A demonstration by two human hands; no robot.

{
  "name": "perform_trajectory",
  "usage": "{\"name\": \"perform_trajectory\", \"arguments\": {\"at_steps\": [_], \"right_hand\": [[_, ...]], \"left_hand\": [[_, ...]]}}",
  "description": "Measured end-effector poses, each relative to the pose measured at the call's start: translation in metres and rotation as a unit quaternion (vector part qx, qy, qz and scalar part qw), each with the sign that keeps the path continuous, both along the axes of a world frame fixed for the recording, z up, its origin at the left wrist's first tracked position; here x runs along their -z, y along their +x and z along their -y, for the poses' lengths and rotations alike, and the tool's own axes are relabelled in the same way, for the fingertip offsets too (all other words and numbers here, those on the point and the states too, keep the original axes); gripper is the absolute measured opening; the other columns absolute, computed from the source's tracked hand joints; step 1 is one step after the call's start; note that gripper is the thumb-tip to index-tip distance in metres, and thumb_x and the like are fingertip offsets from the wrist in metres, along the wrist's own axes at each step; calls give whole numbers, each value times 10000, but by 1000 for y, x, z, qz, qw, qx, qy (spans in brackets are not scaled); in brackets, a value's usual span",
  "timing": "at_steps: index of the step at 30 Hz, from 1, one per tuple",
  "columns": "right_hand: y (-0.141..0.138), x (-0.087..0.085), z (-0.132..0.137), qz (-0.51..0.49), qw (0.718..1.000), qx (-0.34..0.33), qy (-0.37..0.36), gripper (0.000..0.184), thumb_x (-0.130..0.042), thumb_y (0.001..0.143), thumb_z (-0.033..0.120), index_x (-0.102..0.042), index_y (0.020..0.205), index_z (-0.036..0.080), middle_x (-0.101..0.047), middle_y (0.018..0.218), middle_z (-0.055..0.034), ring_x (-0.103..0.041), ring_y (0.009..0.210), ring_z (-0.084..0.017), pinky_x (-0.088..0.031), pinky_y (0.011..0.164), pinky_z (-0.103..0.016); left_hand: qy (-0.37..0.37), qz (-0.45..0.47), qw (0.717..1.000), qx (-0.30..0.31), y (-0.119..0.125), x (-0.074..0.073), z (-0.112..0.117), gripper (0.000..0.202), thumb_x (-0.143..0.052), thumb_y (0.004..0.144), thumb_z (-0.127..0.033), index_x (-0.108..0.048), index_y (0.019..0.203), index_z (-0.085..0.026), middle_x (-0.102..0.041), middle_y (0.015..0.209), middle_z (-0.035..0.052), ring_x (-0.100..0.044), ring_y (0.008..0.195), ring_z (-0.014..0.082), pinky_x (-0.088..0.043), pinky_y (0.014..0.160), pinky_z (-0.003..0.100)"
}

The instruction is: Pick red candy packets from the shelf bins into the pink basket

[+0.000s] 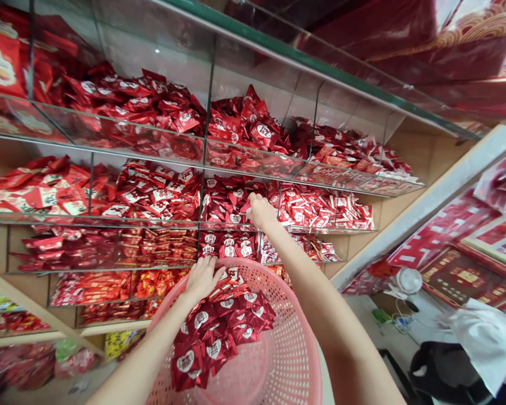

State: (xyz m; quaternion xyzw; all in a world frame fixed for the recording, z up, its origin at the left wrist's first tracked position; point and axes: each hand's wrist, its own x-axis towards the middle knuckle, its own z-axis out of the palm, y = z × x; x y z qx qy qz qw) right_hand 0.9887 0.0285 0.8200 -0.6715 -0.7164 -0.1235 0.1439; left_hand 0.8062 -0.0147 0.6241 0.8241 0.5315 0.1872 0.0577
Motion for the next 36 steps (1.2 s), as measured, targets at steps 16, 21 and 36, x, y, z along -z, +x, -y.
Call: {"name": "perform_trajectory", "arguments": {"at_steps": [16,21,36], "right_hand": [[-47,136,140,-843,523,40,-116,338,-769,610,399,-541,686,161,-529,569,57,-450,439,-36,-347,414,-158],[-48,145,144,-863,482,50,-140,367,-821,535,329,-547,724,173,-593,650,31,-588,567,-87,-472,549,-194],[-61,198,140,-759,622,67,-181,542,-784,463,502,-461,766,190,-572,590,72,-582,456,-115,-484,471,-239]], "left_hand": [[-6,-10,1000,-6,1,-3,1,517,-222,914,-516,-489,1177,-161,-549,1106,106,-448,1001,250,-350,829,367],[-26,-11,1000,5,0,-7,1,526,-205,916,-518,-490,1187,-168,-544,1135,108,-443,1038,243,-346,859,361],[-14,-16,1000,13,-1,-5,-3,530,-217,919,-502,-495,1200,-149,-540,1147,118,-443,1048,251,-349,855,364]]}}
